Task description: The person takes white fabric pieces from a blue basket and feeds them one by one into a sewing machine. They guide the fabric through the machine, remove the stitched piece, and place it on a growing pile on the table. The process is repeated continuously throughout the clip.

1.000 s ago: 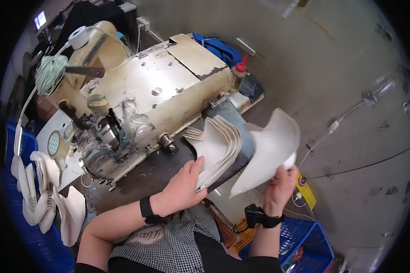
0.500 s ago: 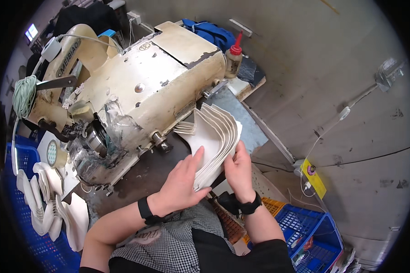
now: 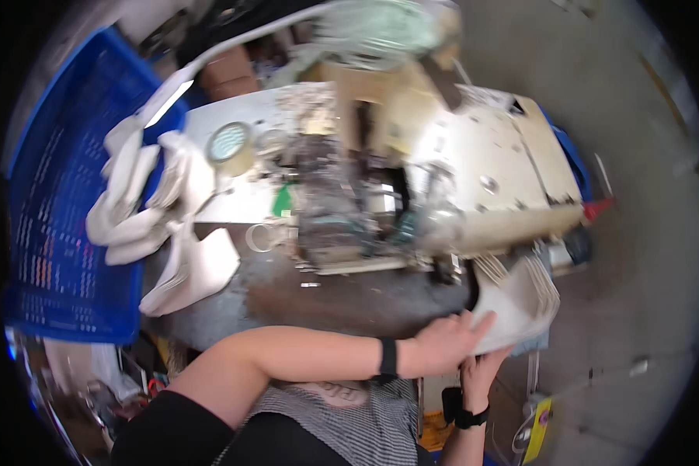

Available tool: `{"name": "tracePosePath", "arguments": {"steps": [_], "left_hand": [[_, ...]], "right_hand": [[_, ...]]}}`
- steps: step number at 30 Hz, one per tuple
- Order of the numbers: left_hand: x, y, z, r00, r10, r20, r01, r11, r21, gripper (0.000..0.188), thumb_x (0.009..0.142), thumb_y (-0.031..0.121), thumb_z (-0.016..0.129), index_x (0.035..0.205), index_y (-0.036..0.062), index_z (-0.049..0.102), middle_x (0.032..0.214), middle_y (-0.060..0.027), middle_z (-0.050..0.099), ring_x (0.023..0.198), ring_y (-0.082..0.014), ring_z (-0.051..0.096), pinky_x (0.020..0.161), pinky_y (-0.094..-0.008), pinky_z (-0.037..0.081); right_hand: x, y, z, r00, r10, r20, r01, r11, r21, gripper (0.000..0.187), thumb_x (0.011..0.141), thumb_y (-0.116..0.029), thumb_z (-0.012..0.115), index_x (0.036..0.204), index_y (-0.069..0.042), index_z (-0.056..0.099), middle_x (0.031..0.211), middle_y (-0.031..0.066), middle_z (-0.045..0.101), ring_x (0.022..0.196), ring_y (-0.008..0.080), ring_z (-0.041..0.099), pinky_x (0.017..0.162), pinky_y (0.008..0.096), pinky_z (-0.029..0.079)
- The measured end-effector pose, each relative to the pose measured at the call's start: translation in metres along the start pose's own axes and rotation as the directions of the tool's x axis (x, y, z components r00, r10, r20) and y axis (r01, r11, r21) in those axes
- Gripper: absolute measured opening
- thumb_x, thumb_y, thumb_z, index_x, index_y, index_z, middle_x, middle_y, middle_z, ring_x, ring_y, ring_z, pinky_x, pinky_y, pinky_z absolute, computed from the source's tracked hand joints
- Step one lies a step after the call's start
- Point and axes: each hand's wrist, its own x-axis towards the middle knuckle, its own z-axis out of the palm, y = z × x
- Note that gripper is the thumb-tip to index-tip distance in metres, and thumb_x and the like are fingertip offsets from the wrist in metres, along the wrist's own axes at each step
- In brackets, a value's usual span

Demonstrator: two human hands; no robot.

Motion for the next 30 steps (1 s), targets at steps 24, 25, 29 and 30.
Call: {"name": "tracePosePath", "arguments": {"steps": [24,25,29,30], "left_hand": [[-0.336,-0.081,-0.179,0.657,-0.098,-0.747,0.674,0.518,0.526,0.051,0.067,-0.007,0.062,0.116,0.0068,0.066,0.11,-0.0115,0.057,0.095,-0.0266,0.055,0.08,-0.0365,0.048],[-0.335,-0.082,-0.177,0.655,-0.094,-0.75,0.673,0.523,0.523,0.051,0.067,-0.007,0.062,0.116,0.0078,0.066,0.111,-0.011,0.057,0.095,-0.0265,0.055,0.08,-0.0366,0.048],[-0.342,-0.082,-0.175,0.685,-0.129,-0.717,0.634,0.589,0.501,0.045,0.068,-0.007,0.062,0.111,0.003,0.065,0.108,-0.0112,0.059,0.095,-0.0254,0.057,0.079,-0.036,0.049],[-0.337,-0.081,-0.179,0.687,-0.143,-0.712,0.632,0.602,0.489,0.042,0.068,-0.007,0.062,0.109,0.0018,0.065,0.105,-0.0114,0.06,0.093,-0.0248,0.058,0.079,-0.0354,0.05]], "right_hand": [[0.043,-0.31,0.15,0.347,-0.297,0.89,-0.405,0.808,0.428,0.046,0.087,-0.009,0.066,0.126,0.007,0.047,0.095,0.0106,0.066,0.081,0.0145,0.066,0.072,0.0263,0.053],[0.041,-0.316,0.167,0.319,-0.239,0.917,-0.495,0.783,0.376,0.047,0.088,-0.009,0.065,0.127,0.008,0.045,0.1,0.0122,0.065,0.084,0.0166,0.065,0.075,0.0274,0.053],[0.028,-0.329,0.204,0.192,-0.095,0.977,-0.722,0.66,0.206,0.052,0.091,-0.01,0.062,0.131,0.012,0.038,0.11,0.0161,0.061,0.093,0.0211,0.065,0.081,0.0299,0.054],[0.026,-0.329,0.208,0.177,-0.069,0.982,-0.752,0.635,0.18,0.053,0.09,-0.01,0.062,0.131,0.012,0.038,0.11,0.0164,0.06,0.094,0.0213,0.064,0.081,0.03,0.054]]}}
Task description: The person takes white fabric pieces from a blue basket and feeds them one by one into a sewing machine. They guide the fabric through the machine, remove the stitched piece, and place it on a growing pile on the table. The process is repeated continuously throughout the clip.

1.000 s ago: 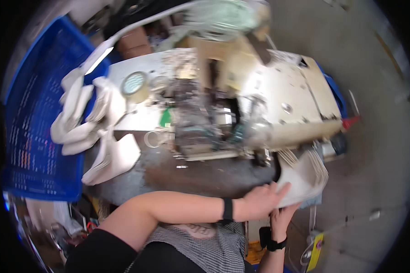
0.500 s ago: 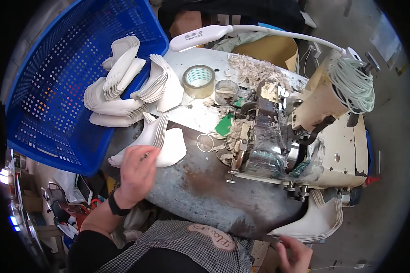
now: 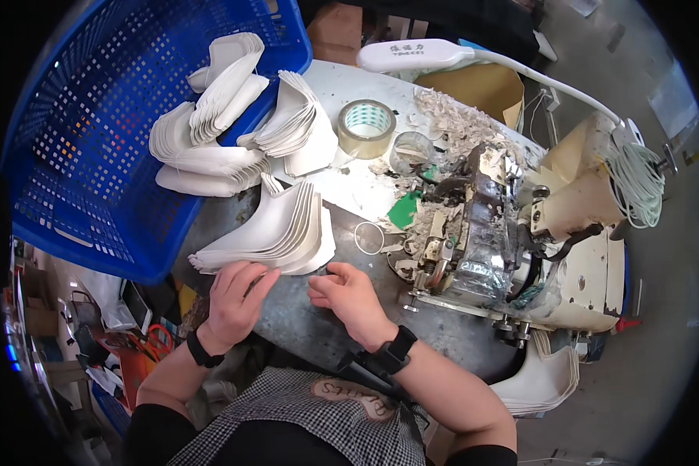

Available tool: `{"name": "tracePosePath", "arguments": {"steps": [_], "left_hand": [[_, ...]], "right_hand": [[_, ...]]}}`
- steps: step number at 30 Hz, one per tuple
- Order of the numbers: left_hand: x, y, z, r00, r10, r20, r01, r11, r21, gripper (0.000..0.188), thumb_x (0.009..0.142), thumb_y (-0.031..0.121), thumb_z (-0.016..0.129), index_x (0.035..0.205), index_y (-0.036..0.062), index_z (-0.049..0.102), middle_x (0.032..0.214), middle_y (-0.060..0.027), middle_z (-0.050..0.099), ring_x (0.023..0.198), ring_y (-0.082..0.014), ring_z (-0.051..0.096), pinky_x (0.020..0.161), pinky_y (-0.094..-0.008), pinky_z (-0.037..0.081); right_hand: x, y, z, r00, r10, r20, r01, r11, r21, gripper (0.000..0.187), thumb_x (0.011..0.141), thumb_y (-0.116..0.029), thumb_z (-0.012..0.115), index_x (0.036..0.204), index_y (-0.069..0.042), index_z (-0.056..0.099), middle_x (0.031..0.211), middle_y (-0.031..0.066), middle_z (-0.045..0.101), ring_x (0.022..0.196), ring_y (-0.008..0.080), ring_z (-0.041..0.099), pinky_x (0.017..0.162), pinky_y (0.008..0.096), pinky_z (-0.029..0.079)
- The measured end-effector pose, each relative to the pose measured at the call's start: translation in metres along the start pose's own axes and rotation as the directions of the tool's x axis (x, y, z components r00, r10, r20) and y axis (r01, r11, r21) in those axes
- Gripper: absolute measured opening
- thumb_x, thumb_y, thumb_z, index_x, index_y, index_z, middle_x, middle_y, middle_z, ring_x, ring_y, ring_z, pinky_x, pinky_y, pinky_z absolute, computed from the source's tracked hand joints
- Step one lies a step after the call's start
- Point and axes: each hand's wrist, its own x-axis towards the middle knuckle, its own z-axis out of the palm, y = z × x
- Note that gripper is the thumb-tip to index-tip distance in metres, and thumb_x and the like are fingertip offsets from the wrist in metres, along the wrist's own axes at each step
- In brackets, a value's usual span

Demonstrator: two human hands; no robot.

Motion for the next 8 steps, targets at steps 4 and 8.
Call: {"name": "tracePosePath", "arguments": {"steps": [4,8], "left_hand": [[0.005,0.0,0.011,0.999,-0.054,-0.001,0.054,0.998,-0.033,0.029,0.072,-0.004,0.063,0.101,-0.0008,0.063,0.097,-0.0123,0.065,0.09,-0.025,0.063,0.075,-0.0318,0.052],[0.018,0.002,0.006,0.963,-0.27,0.008,0.248,0.872,-0.422,0.026,0.087,0.011,0.064,0.11,0.0021,0.059,0.101,-0.0144,0.068,0.092,-0.0293,0.066,0.072,-0.029,0.053]], "right_hand": [[0.002,0.01,-0.001,1.0,-0.004,-0.013,0.005,0.994,0.109,0.058,0.089,-0.012,0.065,0.132,0.013,0.036,0.108,0.0156,0.061,0.094,0.0205,0.064,0.082,0.0296,0.053],[-0.014,0.007,-0.001,0.997,-0.036,-0.069,0.03,0.996,-0.089,0.067,0.088,-0.022,0.068,0.137,0.009,0.034,0.114,0.0144,0.06,0.104,0.0219,0.06,0.094,0.0336,0.048]]}}
